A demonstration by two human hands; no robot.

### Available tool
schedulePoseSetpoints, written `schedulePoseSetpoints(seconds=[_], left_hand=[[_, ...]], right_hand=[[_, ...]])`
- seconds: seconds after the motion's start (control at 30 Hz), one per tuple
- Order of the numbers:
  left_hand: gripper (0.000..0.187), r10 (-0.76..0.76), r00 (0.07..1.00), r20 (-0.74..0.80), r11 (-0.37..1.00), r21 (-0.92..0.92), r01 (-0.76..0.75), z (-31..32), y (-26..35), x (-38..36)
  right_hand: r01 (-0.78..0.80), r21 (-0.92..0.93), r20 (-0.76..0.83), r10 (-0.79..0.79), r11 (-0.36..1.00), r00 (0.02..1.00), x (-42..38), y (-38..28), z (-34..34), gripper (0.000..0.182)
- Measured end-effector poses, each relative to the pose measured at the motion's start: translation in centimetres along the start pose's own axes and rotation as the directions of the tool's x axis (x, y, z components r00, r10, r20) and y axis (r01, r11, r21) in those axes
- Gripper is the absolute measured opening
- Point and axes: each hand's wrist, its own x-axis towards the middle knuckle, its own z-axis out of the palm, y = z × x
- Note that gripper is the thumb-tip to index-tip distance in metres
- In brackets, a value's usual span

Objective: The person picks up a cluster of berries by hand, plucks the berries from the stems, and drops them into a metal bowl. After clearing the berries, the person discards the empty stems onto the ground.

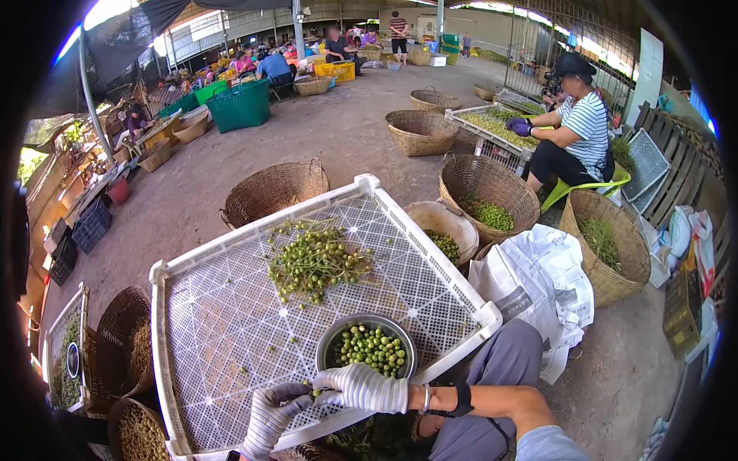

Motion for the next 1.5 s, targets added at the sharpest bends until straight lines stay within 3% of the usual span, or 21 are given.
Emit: schedulePoseSetpoints(seconds=[0.1,0.2,0.27,0.4,0.57,0.77,0.87,0.93,1.03,1.2,1.27,1.33,1.37,1.4,1.47,1.5], left_hand=[[0.022,-0.013,1.000,0.026,1.000,0.011,0.013,0.1,0.2,-0.2],[0.019,-0.022,1.000,-0.004,0.990,0.142,0.023,0.6,0.9,-0.4],[0.018,0.173,0.984,0.045,0.951,0.252,-0.178,0.8,1.2,-0.5],[0.017,0.181,0.981,0.067,0.947,0.257,-0.192,0.4,0.4,-0.3],[0.020,0.062,0.995,0.076,0.996,0.061,-0.066,0.5,-0.3,-0.4],[0.020,-0.090,0.990,0.105,0.995,-0.026,0.094,0.2,0.4,-0.6],[0.020,-0.114,0.987,0.114,0.990,-0.064,0.122,0.2,0.4,-0.7],[0.018,-0.114,0.988,0.105,0.988,-0.095,0.124,0.3,0.4,-0.7],[0.015,-0.105,0.992,0.072,0.981,-0.155,0.115,0.6,-0.3,-0.7],[0.014,-0.021,1.000,0.013,0.941,-0.338,0.025,0.7,-1.1,-0.4],[0.018,-0.044,0.999,0.012,0.916,-0.398,0.045,0.5,-1.6,-0.2],[0.024,-0.022,1.000,-0.012,0.860,-0.510,0.013,0.8,-0.9,-0.4],[0.025,0.006,1.000,-0.022,0.843,-0.538,-0.017,0.9,-1.1,-0.3],[0.025,0.007,1.000,-0.024,0.843,-0.538,-0.019,1.0,-1.1,-0.3],[0.023,0.018,1.000,-0.023,0.885,-0.465,-0.027,1.2,-0.8,-0.6],[0.023,0.018,1.000,-0.025,0.885,-0.465,-0.027,1.3,-0.9,-0.6]], right_hand=[[0.105,-0.125,-0.039,-0.110,0.987,0.993,-0.2,-0.2,0.0,0.033],[0.179,-0.292,0.000,-0.187,0.940,0.982,-0.2,-0.8,-0.4,0.031],[0.205,-0.372,0.038,-0.206,0.905,0.978,-0.1,-0.9,-0.7,0.030],[0.258,-0.408,0.090,-0.243,0.876,0.966,-0.3,-0.5,-0.8,0.029],[0.297,-0.412,0.136,-0.265,0.861,0.955,-0.4,0.3,-0.6,0.032],[0.281,-0.407,0.169,-0.230,0.869,0.958,-0.5,0.0,-0.9,0.037],[0.226,-0.319,0.164,-0.181,0.920,0.970,-0.5,-0.1,-0.8,0.038],[0.096,-0.006,0.092,-0.095,0.995,0.991,-0.5,0.0,-0.5,0.038],[-0.028,0.162,0.019,0.025,0.986,1.000,-0.5,-0.3,0.0,0.036],[-0.095,0.213,-0.022,0.102,0.972,0.995,-0.5,-0.5,0.4,0.033],[-0.034,0.322,-0.149,0.086,0.946,0.985,-0.3,-0.4,0.5,0.029],[-0.047,0.316,-0.181,0.109,0.948,0.977,-0.1,-0.4,0.3,0.028],[-0.150,0.625,-0.082,0.256,0.766,0.963,0.0,0.0,0.1,0.029],[-0.239,0.846,0.062,0.357,0.477,0.932,0.2,0.2,-0.1,0.030],[-0.251,0.831,0.067,0.359,0.496,0.931,0.4,-0.1,0.0,0.035],[-0.240,0.722,0.031,0.316,0.649,0.948,0.4,-0.5,0.2,0.035]])
